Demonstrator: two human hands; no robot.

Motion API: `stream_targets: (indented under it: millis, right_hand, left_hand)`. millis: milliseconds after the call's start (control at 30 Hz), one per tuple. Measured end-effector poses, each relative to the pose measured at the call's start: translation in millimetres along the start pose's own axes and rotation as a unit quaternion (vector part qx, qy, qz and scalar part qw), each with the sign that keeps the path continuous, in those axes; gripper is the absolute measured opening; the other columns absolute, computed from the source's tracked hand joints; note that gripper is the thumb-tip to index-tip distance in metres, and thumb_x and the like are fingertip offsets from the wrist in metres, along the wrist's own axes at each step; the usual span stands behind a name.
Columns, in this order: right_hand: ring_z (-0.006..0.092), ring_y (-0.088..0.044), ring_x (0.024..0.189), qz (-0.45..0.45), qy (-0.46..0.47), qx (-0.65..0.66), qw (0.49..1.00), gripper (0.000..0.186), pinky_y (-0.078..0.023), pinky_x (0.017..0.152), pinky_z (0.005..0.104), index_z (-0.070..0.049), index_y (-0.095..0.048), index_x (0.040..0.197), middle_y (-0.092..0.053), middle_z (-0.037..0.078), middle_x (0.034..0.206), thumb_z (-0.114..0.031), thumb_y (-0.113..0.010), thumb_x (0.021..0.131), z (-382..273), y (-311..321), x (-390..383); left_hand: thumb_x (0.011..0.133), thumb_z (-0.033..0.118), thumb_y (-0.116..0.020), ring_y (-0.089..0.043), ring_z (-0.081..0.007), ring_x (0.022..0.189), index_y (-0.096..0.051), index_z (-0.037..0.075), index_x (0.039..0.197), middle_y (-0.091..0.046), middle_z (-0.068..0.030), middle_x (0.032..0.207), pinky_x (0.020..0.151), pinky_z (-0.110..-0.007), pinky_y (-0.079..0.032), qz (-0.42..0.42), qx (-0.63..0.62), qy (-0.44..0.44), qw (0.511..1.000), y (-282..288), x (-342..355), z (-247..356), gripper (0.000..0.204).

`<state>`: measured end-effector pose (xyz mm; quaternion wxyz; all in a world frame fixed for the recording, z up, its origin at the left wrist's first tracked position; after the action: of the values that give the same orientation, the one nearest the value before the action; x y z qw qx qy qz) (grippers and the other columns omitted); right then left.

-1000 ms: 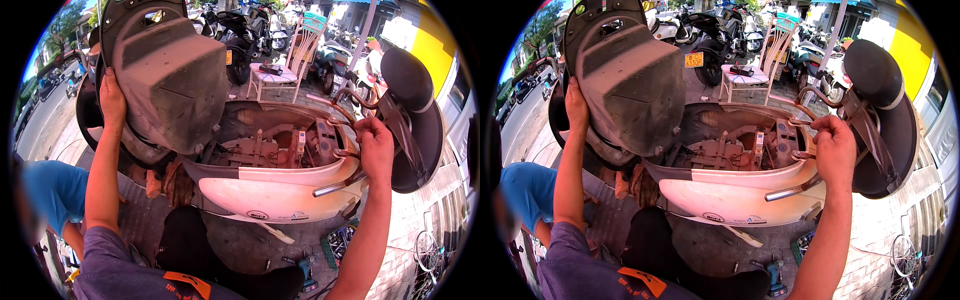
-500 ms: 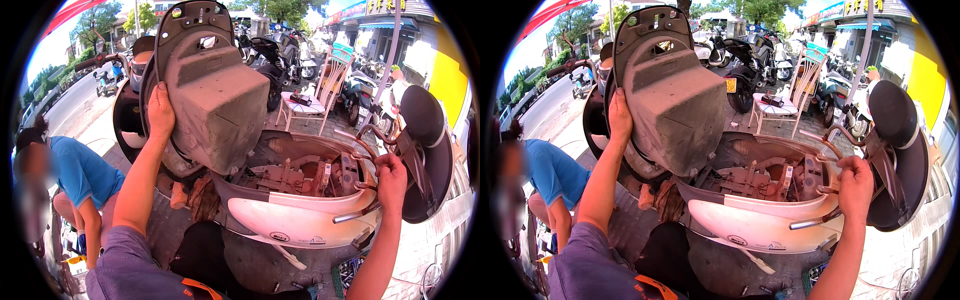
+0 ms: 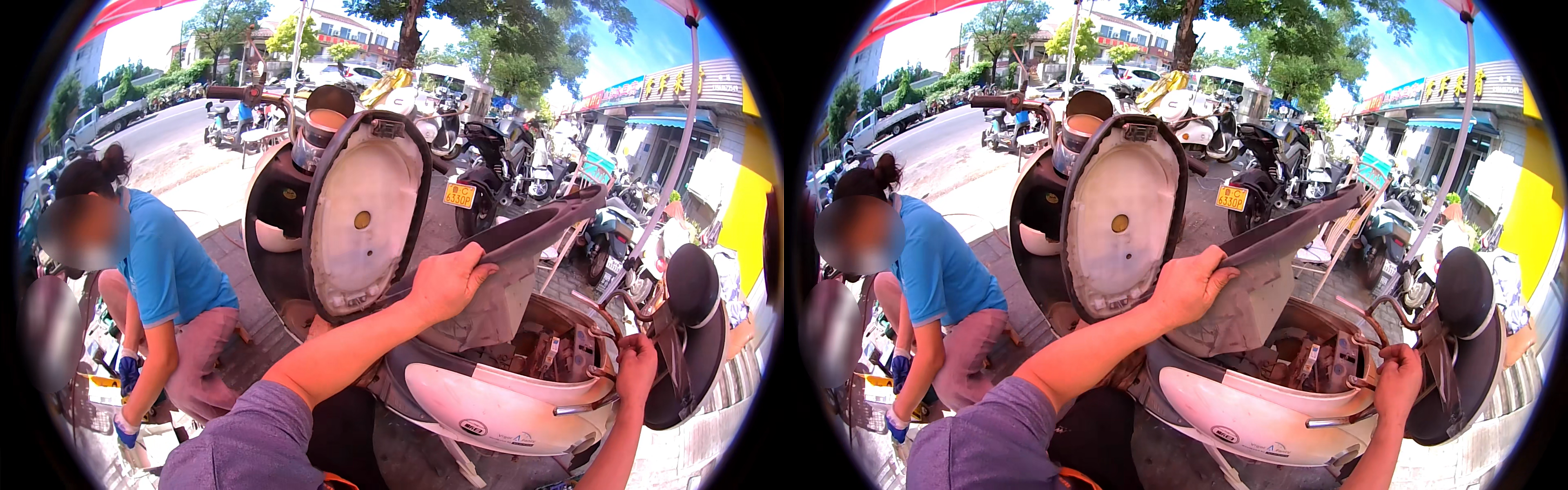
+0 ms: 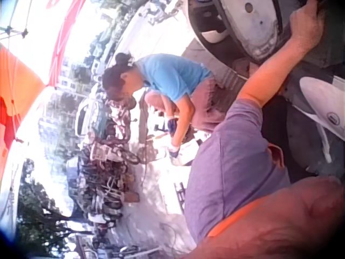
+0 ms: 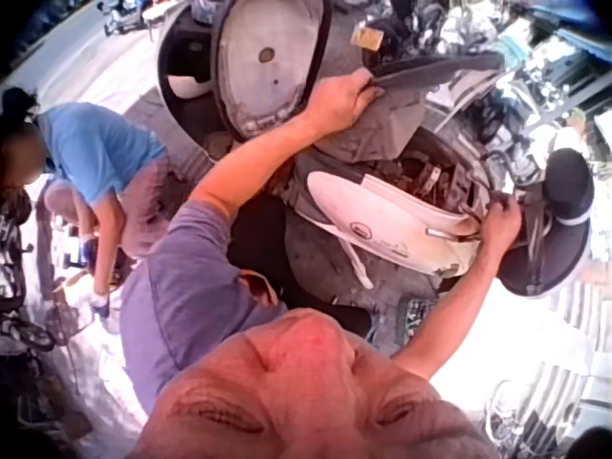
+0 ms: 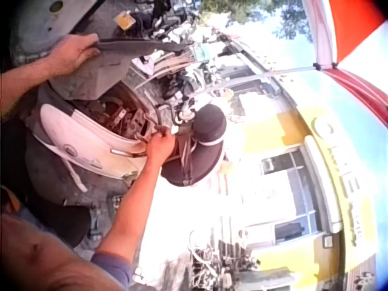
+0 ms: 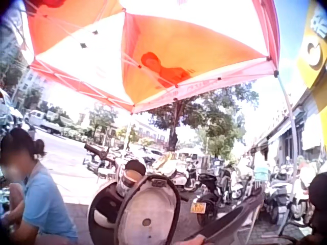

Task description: The person uses a power drill to remove screws from the interior storage compartment of a scooter, then lifts and removes the plastic storage tub by hand to reveal the internal components.

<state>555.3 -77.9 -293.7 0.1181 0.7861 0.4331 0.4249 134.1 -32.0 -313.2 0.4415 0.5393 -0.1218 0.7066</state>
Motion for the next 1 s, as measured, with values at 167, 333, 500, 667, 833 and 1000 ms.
stream_targets:
  millis: [167,333,500,667,833,1000]
  right_hand:
    - [0.0149,-0.059,0.067,0.009,-0.006,0.0,1.0,0.022,-0.049,0.068,0.0307,0.001,-0.066,0.094,-0.06,0.009,0.088,0.008,-0.045,0.09,-1.4,-1.3,-1.6]
    - [0.0169,-0.062,0.069,0.043,-0.03,-0.004,0.999,0.025,-0.049,0.072,0.0336,-0.001,-0.065,0.098,-0.062,0.007,0.074,0.008,-0.046,0.085,-22.0,1.0,-10.1]
    - [0.0253,-0.066,0.079,0.041,-0.006,-0.063,0.997,0.028,-0.051,0.081,0.0395,-0.001,-0.067,0.098,-0.066,0.01,0.078,0.009,-0.047,0.081,-21.4,7.4,-8.2]
    - [0.0285,-0.066,0.083,0.037,-0.01,-0.075,0.996,0.026,-0.05,0.083,0.0423,-0.002,-0.068,0.094,-0.067,0.011,0.08,0.007,-0.048,0.082,-23.2,2.6,-7.0]
    - [0.0281,-0.067,0.08,0.038,-0.011,-0.059,0.997,0.027,-0.052,0.081,0.0411,-0.002,-0.069,0.096,-0.066,0.013,0.083,0.006,-0.047,0.082,-14.9,2.9,-6.1]
    - [0.0216,-0.065,0.074,0.029,-0.014,-0.013,0.999,0.027,-0.051,0.075,0.0363,0.0,-0.069,0.097,-0.064,0.011,0.083,0.005,-0.046,0.085,-20.6,0.4,-6.8]
  left_hand:
    - [0.09,0.039,-0.076,-0.068,-0.0351,0.07,-0.055,0.009,0.09,-0.066,-0.0089,0.077,0.057,-0.046,-0.051,-0.128,0.032,-0.068,0.989,-43.2,-50.4,37.4,0.036]
    - [0.088,0.042,-0.075,-0.068,-0.0346,0.074,-0.057,0.009,0.087,-0.067,-0.0077,0.078,0.063,-0.047,-0.052,-0.217,0.032,-0.058,0.974,-71.0,-87.0,44.0,0.037]
    - [0.089,0.042,-0.075,-0.068,-0.0329,0.082,-0.06,0.009,0.09,-0.066,-0.008,0.081,0.069,-0.047,-0.052,-0.241,0.012,-0.075,0.967,-82.8,-112.3,50.4,0.036]
    - [0.09,0.036,-0.075,-0.066,-0.0328,0.095,-0.066,0.007,0.099,-0.066,-0.0109,0.092,0.082,-0.045,-0.05,-0.221,-0.012,-0.083,0.972,-69.8,-114.5,49.5,0.031]
    - [0.088,0.016,-0.074,-0.065,-0.0348,0.095,-0.065,0.007,0.099,-0.066,-0.014,0.1,0.081,-0.043,-0.05,-0.125,-0.08,-0.113,0.982,-18.5,-147.1,41.0,0.017]
    - [0.099,0.02,-0.068,-0.057,-0.0264,0.057,-0.064,0.006,0.089,-0.057,-0.0044,0.069,0.055,-0.036,-0.045,-0.336,-0.093,0.093,0.933,8.9,-251.5,-37.4,0.017]
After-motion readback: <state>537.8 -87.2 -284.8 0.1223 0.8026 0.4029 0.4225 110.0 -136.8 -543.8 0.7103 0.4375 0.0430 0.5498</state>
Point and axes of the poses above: each hand's wrist, its own x-axis towards the middle knuckle, its own y-axis out of the back of the hand, z = x × y, the point moved 4 cm from there along x, towards the middle knuckle
